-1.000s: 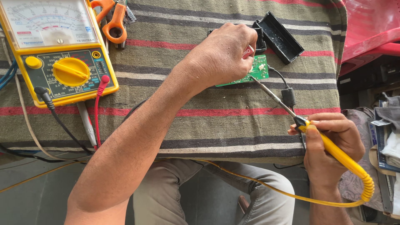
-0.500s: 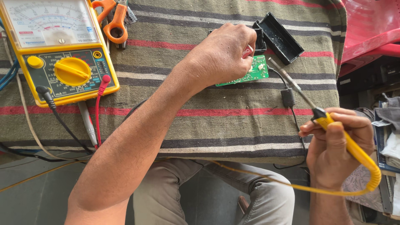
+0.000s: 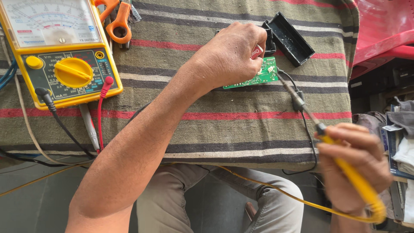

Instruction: The person holds a green circuit board on a cloth-covered bench and solders its components with a yellow soldering iron, repositioning the board and touching the iron to different solder points. At the end they place the board into a black plastic housing with a battery and press the parts together.

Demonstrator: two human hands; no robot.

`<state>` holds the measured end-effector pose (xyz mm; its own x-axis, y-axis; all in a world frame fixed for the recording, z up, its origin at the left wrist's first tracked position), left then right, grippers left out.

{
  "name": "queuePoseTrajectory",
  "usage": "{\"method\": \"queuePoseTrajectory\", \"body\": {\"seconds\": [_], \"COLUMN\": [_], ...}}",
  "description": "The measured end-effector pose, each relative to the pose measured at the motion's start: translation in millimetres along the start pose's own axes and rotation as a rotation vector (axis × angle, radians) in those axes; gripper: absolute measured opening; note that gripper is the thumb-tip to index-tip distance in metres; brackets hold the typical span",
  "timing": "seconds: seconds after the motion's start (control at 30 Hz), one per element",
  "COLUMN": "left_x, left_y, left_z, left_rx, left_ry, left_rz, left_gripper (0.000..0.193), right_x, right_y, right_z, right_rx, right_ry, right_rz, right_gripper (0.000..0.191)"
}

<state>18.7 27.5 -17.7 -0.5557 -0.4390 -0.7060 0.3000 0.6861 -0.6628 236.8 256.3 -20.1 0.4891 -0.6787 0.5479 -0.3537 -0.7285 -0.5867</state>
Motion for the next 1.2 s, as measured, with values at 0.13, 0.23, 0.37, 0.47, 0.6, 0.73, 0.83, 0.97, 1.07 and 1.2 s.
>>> {"method": "queuePoseTrajectory", "body": {"seconds": [0.13, 0.23, 0.37, 0.47, 0.6, 0.73, 0.83, 0.97, 1.07, 1.2], "left_x": [-1, 0, 0, 0, 0, 2, 1, 0, -1, -1], "left_y": [-1, 0, -1, 0, 0, 2, 1, 2, 2, 3], "left_z": [0, -1, -1, 0, -2, -2, -3, -2, -2, -3], "left_rx": [-0.021, 0.015, -0.011, -0.003, -0.034, -0.006, -0.041, -0.040, -0.046, -0.022], "left_ry": [0.029, -0.013, 0.017, 0.009, 0.050, 0.019, 0.064, 0.058, 0.059, 0.049], "left_rz": [-0.003, 0.001, -0.001, -0.005, -0.020, -0.006, -0.037, -0.041, -0.043, -0.066], "left_gripper": [0.009, 0.009, 0.009, 0.009, 0.009, 0.009, 0.008, 0.008, 0.007, 0.008], "right_x": [9, 9, 2, -2, -6, -8, -8, -7, -7, -5], "right_y": [13, 20, 23, 23, 23, 24, 23, 24, 25, 24], "right_z": [2, 6, 11, 16, 19, 19, 19, 19, 18, 19], "right_rx": [0.061, 0.059, 0.129, 0.128, 0.125, 0.127, 0.128, 0.133, 0.139, 0.204], "right_ry": [-0.197, -0.191, -0.215, -0.209, -0.213, -0.212, -0.219, -0.209, -0.233, -0.257], "right_rz": [0.206, 0.212, 0.199, 0.213, 0.216, 0.222, 0.225, 0.225, 0.239, 0.280], "right_gripper": [0.031, 0.034, 0.035, 0.035, 0.035, 0.034, 0.034, 0.035, 0.036, 0.035]}}
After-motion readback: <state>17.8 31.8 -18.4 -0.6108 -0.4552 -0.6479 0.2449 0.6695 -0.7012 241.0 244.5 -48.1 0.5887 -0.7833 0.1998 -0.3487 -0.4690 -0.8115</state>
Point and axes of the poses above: each hand's wrist, its own z-axis away from the middle knuckle, its own y-axis out of the palm, x = y × z, the point moved 2 cm from there along -z, towards the middle knuckle, and after that the axes turned 4 degrees about x, right-handed, at the moved point
